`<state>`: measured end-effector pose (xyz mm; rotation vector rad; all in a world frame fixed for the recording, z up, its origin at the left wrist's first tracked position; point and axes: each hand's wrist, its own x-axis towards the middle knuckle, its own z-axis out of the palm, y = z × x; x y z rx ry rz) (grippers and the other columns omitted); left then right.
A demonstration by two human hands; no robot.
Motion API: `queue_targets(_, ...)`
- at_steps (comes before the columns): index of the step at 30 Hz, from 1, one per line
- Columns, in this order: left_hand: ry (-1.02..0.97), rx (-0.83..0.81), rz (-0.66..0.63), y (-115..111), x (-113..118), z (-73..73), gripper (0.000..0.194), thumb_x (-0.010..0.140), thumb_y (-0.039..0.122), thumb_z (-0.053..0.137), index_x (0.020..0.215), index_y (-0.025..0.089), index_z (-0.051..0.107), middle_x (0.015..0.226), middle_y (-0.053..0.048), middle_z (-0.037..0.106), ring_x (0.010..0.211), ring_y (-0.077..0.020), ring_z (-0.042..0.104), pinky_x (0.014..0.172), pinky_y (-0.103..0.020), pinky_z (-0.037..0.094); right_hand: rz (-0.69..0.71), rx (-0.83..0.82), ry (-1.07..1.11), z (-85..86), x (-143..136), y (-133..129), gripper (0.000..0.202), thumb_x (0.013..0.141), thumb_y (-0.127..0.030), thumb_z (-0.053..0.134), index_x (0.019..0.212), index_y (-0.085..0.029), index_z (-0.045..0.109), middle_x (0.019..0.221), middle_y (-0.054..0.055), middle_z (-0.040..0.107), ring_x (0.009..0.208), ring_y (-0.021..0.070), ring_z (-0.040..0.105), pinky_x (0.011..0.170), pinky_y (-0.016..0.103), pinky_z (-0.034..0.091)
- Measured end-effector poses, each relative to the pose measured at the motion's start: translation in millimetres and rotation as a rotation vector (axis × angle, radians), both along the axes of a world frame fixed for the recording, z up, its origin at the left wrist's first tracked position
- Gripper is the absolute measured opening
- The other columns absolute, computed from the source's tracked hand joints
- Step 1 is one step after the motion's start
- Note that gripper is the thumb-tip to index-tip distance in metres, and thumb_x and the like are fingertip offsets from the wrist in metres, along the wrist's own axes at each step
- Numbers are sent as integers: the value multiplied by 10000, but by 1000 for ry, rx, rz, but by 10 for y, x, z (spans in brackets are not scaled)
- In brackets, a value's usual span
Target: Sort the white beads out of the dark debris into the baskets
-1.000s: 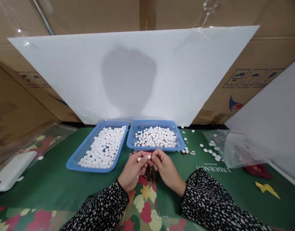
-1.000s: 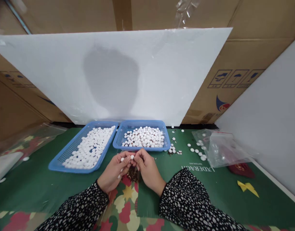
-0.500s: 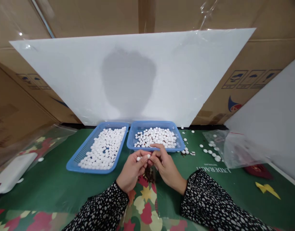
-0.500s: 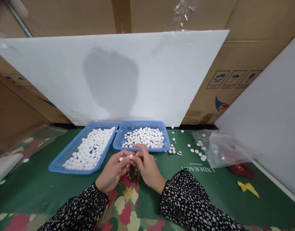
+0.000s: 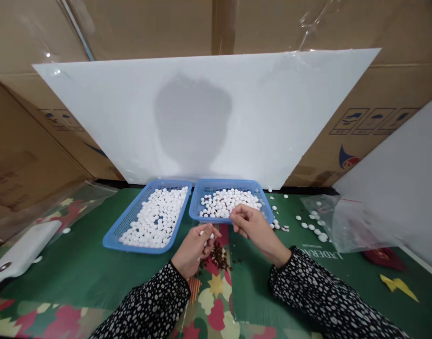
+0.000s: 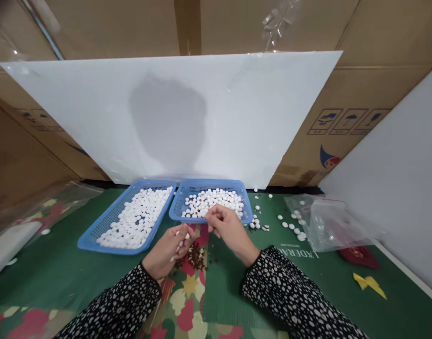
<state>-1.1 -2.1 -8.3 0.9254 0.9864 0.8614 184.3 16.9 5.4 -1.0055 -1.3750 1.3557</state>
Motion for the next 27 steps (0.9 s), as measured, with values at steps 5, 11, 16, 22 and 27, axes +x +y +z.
queue_targets(5,-102,-43,6,5,15,92,304,827,361,650,997,110,641,709,14,496,499,-32,348,383,-155,182,85,-151,130,-195,-74,-182,272,833,-434,637,834,-164,599,736,3,629,467,61,342,438,207,181)
queue_targets(11,-62,-27,-40,5,19,109,264,807,307,683,969,107,625,735,-6,564,476,-24,313,370,-155,152,-44,-55,132,-259,-122,-172,270,833,-439,636,858,-176,579,699,-3,646,441,70,343,440,218,227)
queue_targets(16,-77,-10,-116,-13,27,38,254,802,336,693,894,132,574,782,-30,620,476,-21,306,378,-151,138,-103,80,32,-264,-169,-202,248,868,-413,601,783,-184,556,644,-20,592,465,90,380,457,229,281)
queue_targets(22,-28,23,-85,-7,37,28,276,802,369,684,890,135,567,783,-25,612,493,-30,316,389,-157,141,-112,90,26,-262,-147,-196,196,911,-365,535,817,-193,547,679,-24,534,548,111,415,513,240,320)
queue_targets(27,-11,34,-15,-12,26,73,293,795,396,686,880,147,559,646,36,523,464,-31,290,392,-170,132,48,27,116,-160,-120,-290,105,913,-307,516,931,-204,526,764,-12,553,622,121,466,553,243,353)
